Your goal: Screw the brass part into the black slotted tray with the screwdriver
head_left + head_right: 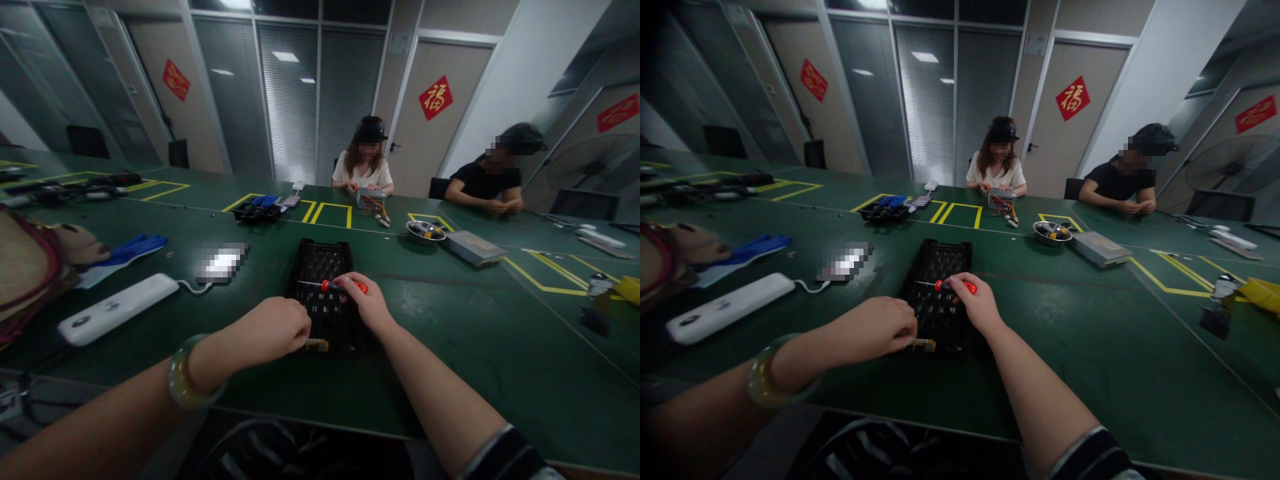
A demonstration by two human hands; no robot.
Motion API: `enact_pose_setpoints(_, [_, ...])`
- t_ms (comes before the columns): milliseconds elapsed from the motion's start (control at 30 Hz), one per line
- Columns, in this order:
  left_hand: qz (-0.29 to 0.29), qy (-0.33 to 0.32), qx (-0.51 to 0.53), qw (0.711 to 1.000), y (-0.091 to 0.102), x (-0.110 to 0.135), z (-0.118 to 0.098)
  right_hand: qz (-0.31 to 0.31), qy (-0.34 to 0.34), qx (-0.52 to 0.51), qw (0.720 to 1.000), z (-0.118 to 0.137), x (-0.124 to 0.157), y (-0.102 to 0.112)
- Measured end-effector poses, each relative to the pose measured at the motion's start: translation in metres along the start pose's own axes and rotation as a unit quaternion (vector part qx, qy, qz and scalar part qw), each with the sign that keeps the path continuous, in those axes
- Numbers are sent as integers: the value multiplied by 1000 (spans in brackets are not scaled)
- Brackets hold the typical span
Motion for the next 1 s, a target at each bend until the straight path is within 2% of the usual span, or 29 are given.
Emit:
enact_pose_setpoints(267, [0,1,19,1000,-3,-1,4,-4,2,-2,1000,-3,-1,0])
enact_pose_setpoints(500, [-14,-4,7,1000,0,3,-3,-3,5,6,1000,0,-1,1])
enact_pose_setpoints(667, [16,14,42,999,-2,1,1,-2,4,2,1000,0,-1,1])
enact_pose_setpoints(833, [20,30,89,995,2,5,7,-1,2,-8,1000,4,0,1])
enact_pose_setpoints(900, [7,48,140,989,2,9,18,-4,0,-16,1000,5,1,1])
enact_pose_setpoints(1000, [-105,188,157,964,2,16,56,-9,-6,-39,999,4,0,2])
Point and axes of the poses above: each hand's wrist, its own x-axis away from the middle knuckle, its own y-axis out of the back of the hand, z = x × y, the point moved 5 cm from there along -x, towards the middle knuckle, and after that the axes turned 6 degrees about -z, right-handed, at the moved point
